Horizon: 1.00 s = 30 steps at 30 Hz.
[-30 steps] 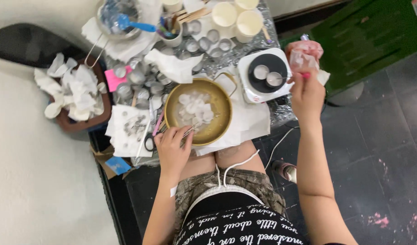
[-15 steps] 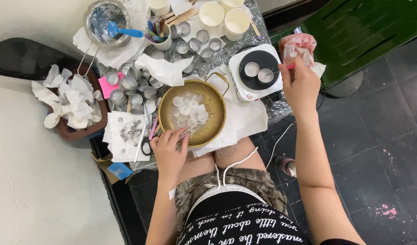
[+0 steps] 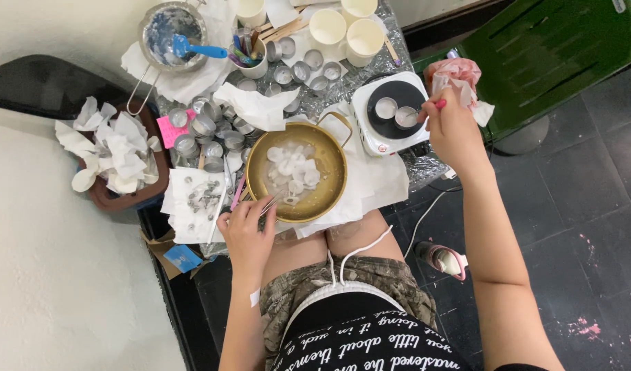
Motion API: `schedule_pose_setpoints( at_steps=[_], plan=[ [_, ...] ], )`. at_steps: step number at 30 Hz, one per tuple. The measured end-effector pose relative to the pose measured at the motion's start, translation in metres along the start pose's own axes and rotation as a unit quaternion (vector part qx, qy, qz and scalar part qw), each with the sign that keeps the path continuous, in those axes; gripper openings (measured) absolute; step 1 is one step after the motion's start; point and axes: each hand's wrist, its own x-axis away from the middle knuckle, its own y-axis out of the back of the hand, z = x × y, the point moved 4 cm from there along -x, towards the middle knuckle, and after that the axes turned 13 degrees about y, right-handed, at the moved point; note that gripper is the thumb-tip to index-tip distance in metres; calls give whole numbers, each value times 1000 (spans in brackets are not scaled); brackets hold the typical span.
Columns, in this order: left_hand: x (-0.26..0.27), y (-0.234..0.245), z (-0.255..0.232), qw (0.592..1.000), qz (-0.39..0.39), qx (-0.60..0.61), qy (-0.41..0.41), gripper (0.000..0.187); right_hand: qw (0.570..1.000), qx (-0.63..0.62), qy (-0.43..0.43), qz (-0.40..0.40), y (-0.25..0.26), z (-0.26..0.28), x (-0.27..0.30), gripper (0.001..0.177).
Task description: Cleaning small metal candle containers with a cloth and placing them on a hot plate for wax preparation.
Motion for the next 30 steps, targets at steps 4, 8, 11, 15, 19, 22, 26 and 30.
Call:
schedule_pose_setpoints(
  at_steps=[4,8,11,15,19,22,26,30],
  plan=[
    [0,11,7,1000,4,19,17,19,1000,-9,7,-14,4,-4,2,11],
    [-1,14,13,1000,-16,9,18,17,999,-18,22,-40,5,-5,0,10],
    [0,12,15,1000,-18,4,18,17,998,-13,32,-44,4,-4,2,9],
    [0,9,15,1000,-12,10,27,16,998,2,22,-53,5,-7,5,9],
    [-2,8,14,1000,-14,10,20,17,997,24,35,-60,2,-4,8,9],
    [-2,6,12,1000,-13,15,20,18,995,45,60,-62,-5,-5,11,12],
    [0,-3,11,1000,6,15,18,18,991,79,68,-89,-11,-3,10,20],
    [4,-14,14,999,-4,36,-4,18,987,81,70,-119,-13,-2,8,22]
  ],
)
